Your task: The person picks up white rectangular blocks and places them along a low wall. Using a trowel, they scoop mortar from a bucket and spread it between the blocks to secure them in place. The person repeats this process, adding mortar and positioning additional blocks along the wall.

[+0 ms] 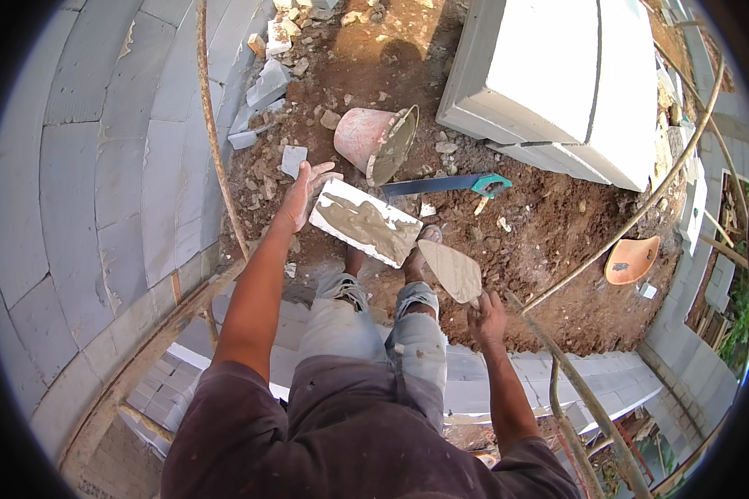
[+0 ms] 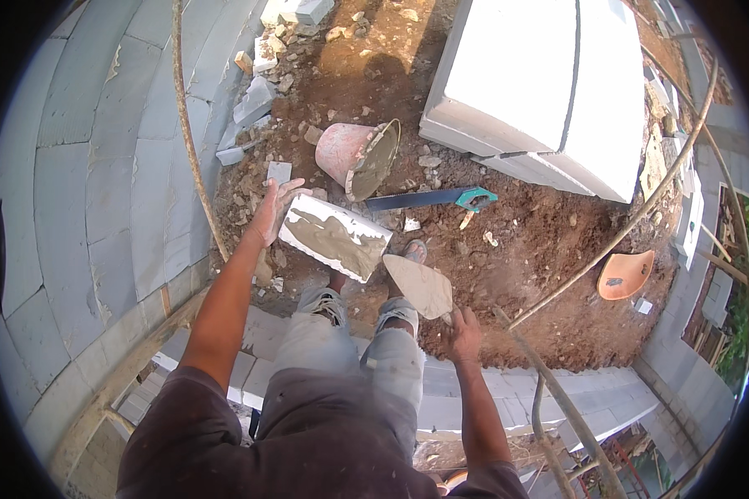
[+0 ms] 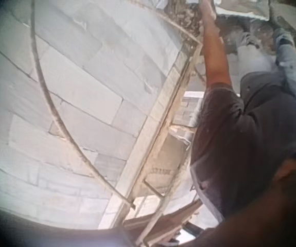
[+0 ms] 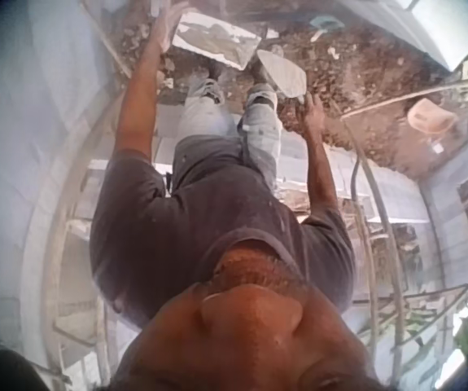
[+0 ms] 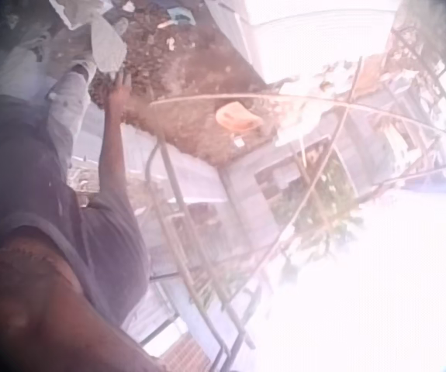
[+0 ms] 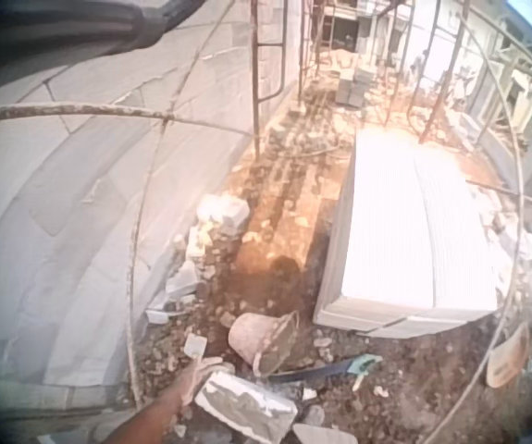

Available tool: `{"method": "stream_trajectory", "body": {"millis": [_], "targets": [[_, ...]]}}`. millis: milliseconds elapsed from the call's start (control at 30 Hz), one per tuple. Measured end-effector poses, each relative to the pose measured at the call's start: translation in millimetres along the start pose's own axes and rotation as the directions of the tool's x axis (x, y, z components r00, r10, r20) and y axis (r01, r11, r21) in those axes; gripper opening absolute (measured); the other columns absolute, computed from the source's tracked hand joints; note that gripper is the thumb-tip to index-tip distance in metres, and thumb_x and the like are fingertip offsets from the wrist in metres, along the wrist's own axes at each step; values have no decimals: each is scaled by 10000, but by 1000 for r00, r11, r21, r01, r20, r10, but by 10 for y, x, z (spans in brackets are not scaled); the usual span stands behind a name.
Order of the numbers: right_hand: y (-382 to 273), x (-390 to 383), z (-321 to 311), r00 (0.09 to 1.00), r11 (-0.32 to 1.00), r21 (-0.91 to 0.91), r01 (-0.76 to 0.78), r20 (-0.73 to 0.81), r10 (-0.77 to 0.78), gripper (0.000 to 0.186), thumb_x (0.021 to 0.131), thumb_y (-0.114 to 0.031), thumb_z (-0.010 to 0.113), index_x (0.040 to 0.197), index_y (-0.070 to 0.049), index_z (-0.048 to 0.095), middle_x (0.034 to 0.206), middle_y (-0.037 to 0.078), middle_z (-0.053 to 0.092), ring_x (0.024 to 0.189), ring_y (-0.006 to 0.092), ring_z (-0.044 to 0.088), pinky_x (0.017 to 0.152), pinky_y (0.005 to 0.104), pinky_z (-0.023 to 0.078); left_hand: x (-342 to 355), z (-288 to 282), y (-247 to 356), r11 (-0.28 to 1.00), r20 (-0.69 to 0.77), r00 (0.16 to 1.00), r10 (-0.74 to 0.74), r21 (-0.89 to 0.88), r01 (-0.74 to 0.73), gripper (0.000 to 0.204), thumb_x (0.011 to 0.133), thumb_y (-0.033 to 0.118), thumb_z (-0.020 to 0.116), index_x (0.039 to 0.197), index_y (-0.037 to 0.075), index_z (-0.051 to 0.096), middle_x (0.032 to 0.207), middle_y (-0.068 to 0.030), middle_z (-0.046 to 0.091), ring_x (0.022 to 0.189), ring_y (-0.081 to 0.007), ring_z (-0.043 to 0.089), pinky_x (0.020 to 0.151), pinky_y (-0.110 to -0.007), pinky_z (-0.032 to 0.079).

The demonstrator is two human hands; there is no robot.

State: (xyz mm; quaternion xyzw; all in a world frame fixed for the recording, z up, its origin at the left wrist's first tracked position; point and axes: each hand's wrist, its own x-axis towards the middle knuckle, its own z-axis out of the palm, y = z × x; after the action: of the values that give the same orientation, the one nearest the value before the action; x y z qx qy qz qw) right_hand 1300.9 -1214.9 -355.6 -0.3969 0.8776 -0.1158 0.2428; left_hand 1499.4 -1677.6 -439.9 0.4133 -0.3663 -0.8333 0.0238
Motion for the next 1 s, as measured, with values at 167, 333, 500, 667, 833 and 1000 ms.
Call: {"method": "stream_trajectory", "body": {"millis": [167, 333, 500, 667, 833, 1000], "targets": [[-518, 323, -638, 921, 768, 614, -183, 381, -85, 360, 871, -289, 711, 1141, -53, 672, 1005, 122, 675, 917, 273, 674, 770, 416, 539, 40, 26, 49, 999, -18, 1000, -16, 33, 16, 917, 948, 805, 263, 1483, 82, 446, 1388, -155, 547, 1314, -283, 504, 1119, -450, 403], [-641, 898, -325, 735, 672, 644, -364, 642, -217, 421, 989, -351, 648, 1270, -37, 663, 1094, 125, 716, 1001, 211, 651, 890, 364, 526, -26, 98, 153, 997, -63, 997, -49, 62, 53, 905, 970, 785, 207, 1470, 72, 452, 1358, -158, 568, 1305, -278, 498, 1127, -443, 376], [190, 878, -20, 661, 643, 601, -475, 726, -189, 450, 940, -321, 742, 1277, -31, 670, 1121, 110, 712, 1028, 186, 655, 883, 340, 533, -115, -54, 39, 993, -69, 998, -3, 120, 11, 913, 965, 787, 257, 1486, 60, 436, 1306, -162, 597, 1257, -279, 544, 1081, -434, 432], [1142, 727, 241, 628, 613, 461, -641, 774, 74, 465, 942, -350, 727, 1306, -70, 659, 1137, 112, 715, 1035, 200, 658, 895, 358, 536, -222, -75, -51, 997, -143, 989, 24, 78, -13, 961, 935, 820, 260, 1498, 59, 423, 1359, -168, 581, 1265, -280, 545, 1087, -422, 431], [756, 1877, 992, 804, 796, 401, -453, 570, 170, 483, 942, -410, 670, 1284, -69, 669, 1174, 205, 707, 1062, 330, 675, 960, 409, 506, -324, -269, -204, 998, -209, 978, 27, -47, -38, 1061, 873, 885, 286, 1499, 38, 416, 1362, -174, 575, 1239, -284, 565, 1069, -416, 452], [379, 3025, 1703, 868, 860, 373, -348, 476, 144, 489, 917, -284, 663, 1348, -58, 605, 1167, 225, 694, 1101, 351, 664, 975, 430, 507, -283, -350, -227, 997, -240, 971, 15, -72, -33, 1084, 865, 899, 269, 1499, 34, 424, 1341, -176, 591, 1244, -293, 572, 1066, -416, 452]]}}
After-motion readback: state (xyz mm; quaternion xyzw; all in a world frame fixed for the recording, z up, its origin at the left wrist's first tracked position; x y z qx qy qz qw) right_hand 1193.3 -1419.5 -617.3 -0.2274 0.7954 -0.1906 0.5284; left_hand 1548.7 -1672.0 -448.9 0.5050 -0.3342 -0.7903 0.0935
